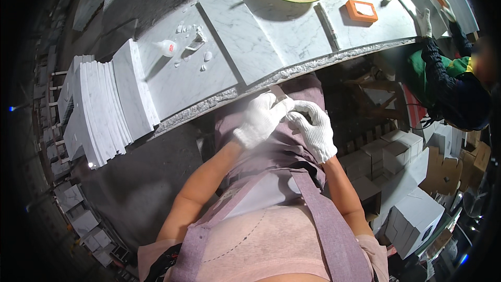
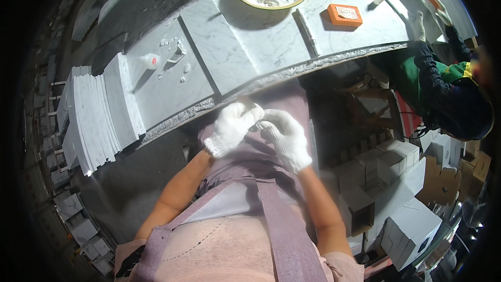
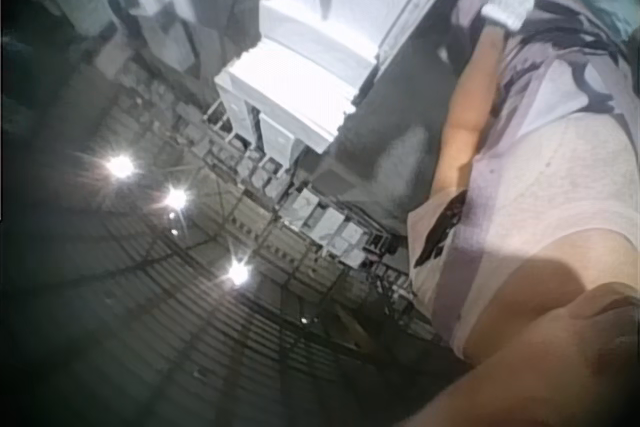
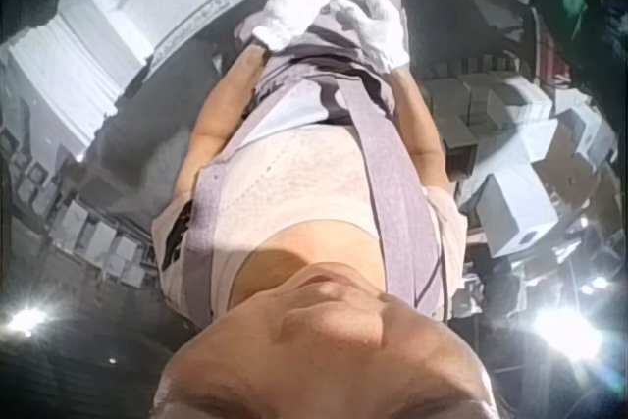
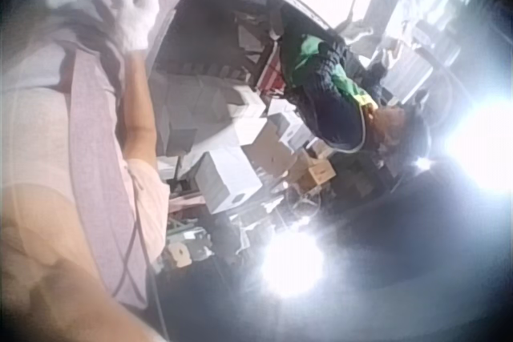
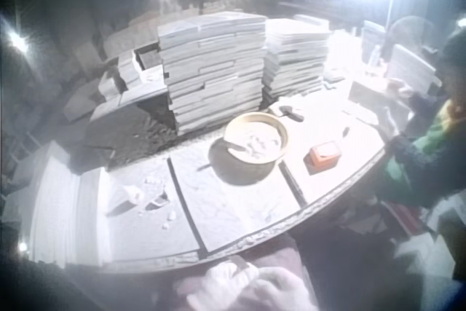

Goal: The person repeatedly picks white rectangular tiles from a stack, uses a small metal scraper to trim edges and corners, and places the trimmed tiles back on the stack. The person also occasionally wipes the work surface with a cloth.

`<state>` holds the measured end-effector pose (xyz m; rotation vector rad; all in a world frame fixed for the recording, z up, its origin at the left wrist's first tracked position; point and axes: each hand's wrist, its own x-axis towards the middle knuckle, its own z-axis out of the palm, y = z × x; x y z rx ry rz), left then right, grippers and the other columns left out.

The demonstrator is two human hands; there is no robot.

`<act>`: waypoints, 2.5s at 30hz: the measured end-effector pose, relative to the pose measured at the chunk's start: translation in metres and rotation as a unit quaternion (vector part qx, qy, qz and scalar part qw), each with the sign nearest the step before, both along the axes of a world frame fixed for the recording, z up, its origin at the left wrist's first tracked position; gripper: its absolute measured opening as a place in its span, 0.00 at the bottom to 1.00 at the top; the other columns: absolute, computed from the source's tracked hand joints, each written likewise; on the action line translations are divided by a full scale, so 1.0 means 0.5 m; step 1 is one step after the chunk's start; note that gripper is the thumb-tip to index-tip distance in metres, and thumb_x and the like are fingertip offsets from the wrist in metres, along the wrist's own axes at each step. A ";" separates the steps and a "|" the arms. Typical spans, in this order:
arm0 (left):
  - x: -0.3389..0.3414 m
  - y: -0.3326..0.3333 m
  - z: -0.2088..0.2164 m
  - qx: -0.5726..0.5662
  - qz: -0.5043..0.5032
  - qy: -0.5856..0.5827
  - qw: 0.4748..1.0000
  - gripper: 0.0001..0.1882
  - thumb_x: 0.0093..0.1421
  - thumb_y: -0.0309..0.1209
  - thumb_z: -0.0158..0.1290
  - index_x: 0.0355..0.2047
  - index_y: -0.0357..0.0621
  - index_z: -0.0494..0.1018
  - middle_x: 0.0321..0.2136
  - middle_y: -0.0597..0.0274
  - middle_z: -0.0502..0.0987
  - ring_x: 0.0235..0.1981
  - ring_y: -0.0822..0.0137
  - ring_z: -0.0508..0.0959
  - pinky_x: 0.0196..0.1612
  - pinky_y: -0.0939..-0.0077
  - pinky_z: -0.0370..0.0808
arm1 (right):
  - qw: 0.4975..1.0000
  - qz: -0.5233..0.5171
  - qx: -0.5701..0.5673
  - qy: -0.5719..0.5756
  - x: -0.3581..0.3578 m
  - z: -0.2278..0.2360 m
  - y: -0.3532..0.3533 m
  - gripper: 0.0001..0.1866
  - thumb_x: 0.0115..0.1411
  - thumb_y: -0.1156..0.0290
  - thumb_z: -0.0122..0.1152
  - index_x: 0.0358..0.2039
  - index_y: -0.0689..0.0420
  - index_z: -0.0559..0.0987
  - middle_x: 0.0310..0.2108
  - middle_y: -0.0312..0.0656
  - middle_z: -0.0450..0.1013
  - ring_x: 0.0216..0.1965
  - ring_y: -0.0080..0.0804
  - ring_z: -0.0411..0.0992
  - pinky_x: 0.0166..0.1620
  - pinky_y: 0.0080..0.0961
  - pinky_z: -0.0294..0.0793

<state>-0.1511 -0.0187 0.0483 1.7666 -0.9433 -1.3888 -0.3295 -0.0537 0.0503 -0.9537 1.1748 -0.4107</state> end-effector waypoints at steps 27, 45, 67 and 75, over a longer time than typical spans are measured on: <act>0.227 -0.095 -0.135 -0.370 -0.009 -0.621 0.691 0.18 0.59 0.36 0.65 0.51 0.54 0.80 0.51 0.64 0.78 0.59 0.59 0.75 0.68 0.51 0.70 | 0.969 -0.056 -0.237 0.036 0.043 0.043 -0.447 0.17 0.71 0.67 0.65 0.57 0.58 0.84 0.32 0.33 0.79 0.27 0.15 0.73 0.29 0.16 0.73; 0.222 -0.091 -0.124 -0.342 0.005 -0.618 0.708 0.18 0.59 0.33 0.65 0.51 0.53 0.82 0.53 0.63 0.79 0.59 0.57 0.77 0.68 0.51 0.70 | 0.929 0.088 -0.319 0.166 0.190 -0.041 -0.613 0.14 0.67 0.62 0.63 0.47 0.53 0.89 0.28 0.40 0.83 0.26 0.26 0.78 0.33 0.28 0.78; 0.224 -0.088 -0.135 -0.350 -0.009 -0.628 0.695 0.18 0.63 0.34 0.64 0.53 0.54 0.81 0.53 0.63 0.79 0.59 0.56 0.76 0.68 0.50 0.70 | 0.991 -0.064 -0.113 0.007 -0.013 -0.031 -0.184 0.19 0.69 0.67 0.69 0.57 0.60 0.83 0.34 0.30 0.80 0.25 0.11 0.70 0.26 0.12 0.69; 0.224 -0.086 -0.138 -0.345 -0.006 -0.627 0.699 0.18 0.62 0.35 0.65 0.53 0.54 0.81 0.53 0.64 0.79 0.59 0.55 0.76 0.68 0.51 0.69 | 0.981 -0.111 -0.162 0.001 0.025 -0.071 -0.122 0.16 0.70 0.72 0.67 0.57 0.59 0.84 0.41 0.33 0.83 0.32 0.13 0.74 0.32 0.14 0.73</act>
